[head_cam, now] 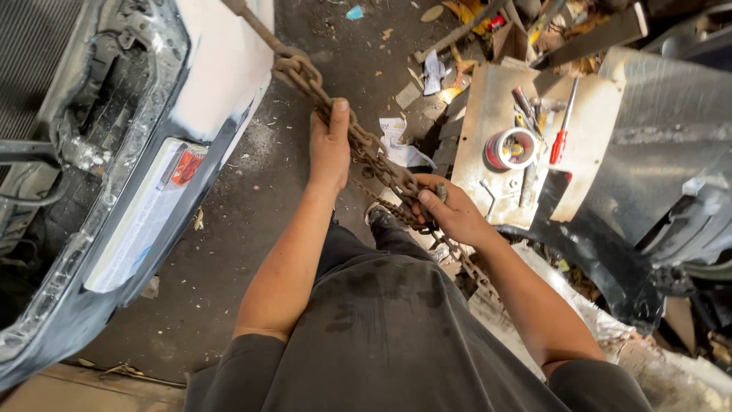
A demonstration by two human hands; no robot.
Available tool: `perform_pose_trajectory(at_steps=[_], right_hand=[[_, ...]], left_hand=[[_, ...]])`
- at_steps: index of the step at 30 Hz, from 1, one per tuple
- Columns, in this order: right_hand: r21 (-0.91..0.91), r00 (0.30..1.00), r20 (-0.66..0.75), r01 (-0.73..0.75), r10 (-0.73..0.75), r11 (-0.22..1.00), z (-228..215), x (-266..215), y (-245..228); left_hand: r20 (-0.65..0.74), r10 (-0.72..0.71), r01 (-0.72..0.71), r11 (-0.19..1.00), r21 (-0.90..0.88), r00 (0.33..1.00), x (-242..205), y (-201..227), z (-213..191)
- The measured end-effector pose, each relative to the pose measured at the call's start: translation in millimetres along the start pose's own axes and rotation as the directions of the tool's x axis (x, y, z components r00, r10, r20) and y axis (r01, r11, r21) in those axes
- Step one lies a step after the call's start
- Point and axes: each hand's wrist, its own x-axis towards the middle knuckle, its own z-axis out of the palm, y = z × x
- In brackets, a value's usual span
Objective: The person handles a heavy, rusty chain attached to a vehicle, pulling and adjusting it with both hands. They then walk through a cluttered workshop area and pick up a spray can from a shelf.
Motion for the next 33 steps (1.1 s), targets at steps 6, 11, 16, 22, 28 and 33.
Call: perform_pose_trajectory(at_steps=[6,11,16,22,28,33], right_hand=[[0.225,0.985,0.067,-0.167,0.156,0.96,-21,19,11],[0.078,0.973,0.019,-0.232,0.231,0.97,-28,19,-3],[-0.772,0.996,0.006,-0.053,0.092,0.634,-32,8,-84],[-0.746,0.984,-0.128,-0.011,-0.127,0.666,-58,81,-108],[-0.729,0.928,0.191,0.352,-0.319,0.588,-28,160,-117],[-0.55,0.914,0.355,0.375,-0.197,0.746,-28,230,-76]], left_hand=[[0.29,-0.155,0.286,0.824,-0.489,0.944,-16,7,18],[0.257,-0.145,0.252,0.856,-0.451,0.955,-16,18,30],[0.064,-0.098,0.109,0.973,-0.202,0.993,-24,8,41],[0.087,0.011,-0.004,0.997,-0.078,0.996,-21,-4,37],[0.067,0.016,-0.013,0.999,-0.048,0.998,-29,16,42],[0.106,-0.051,0.071,0.979,-0.19,0.993,-28,18,42]])
